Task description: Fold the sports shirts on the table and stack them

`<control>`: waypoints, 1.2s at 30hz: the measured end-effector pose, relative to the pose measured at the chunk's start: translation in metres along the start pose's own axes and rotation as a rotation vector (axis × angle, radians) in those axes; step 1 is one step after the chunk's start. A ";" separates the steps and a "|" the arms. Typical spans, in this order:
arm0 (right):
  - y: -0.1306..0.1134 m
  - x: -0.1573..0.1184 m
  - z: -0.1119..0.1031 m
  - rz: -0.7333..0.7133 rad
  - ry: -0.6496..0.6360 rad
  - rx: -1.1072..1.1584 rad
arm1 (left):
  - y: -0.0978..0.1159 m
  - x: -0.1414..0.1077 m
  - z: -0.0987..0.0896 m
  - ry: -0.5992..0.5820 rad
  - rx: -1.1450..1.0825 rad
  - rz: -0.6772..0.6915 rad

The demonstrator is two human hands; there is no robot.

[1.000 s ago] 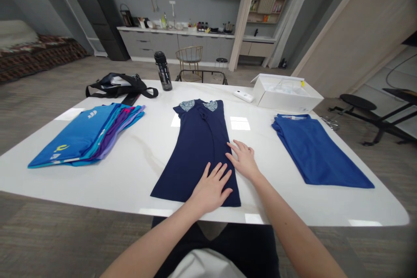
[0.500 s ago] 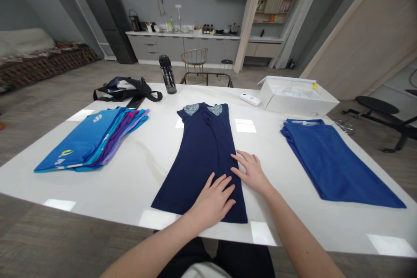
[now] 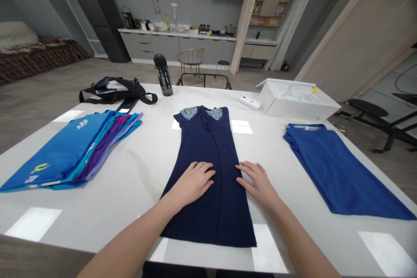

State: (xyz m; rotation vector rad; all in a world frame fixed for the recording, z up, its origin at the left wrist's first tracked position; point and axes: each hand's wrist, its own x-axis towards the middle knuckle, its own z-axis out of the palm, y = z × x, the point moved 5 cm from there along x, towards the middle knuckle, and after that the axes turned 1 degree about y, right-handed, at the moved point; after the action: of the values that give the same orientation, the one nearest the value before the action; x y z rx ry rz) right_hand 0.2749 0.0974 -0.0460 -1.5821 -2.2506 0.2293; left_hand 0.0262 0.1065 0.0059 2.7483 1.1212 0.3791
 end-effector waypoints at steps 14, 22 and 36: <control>-0.035 0.153 0.002 -0.097 0.029 0.048 | -0.095 0.039 -0.013 0.080 -0.205 -0.265; -0.059 0.322 0.051 -0.040 -0.032 0.139 | -0.275 0.088 -0.028 0.237 0.106 -0.957; -0.065 0.423 0.103 -0.146 -0.140 -0.131 | -0.314 0.106 -0.019 0.377 -0.188 -0.916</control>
State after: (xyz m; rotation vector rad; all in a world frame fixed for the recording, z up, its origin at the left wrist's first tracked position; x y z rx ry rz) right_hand 0.0527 0.4774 -0.0288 -1.4973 -2.5236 0.1591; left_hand -0.1155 0.4048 -0.0299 1.7617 2.1181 0.8015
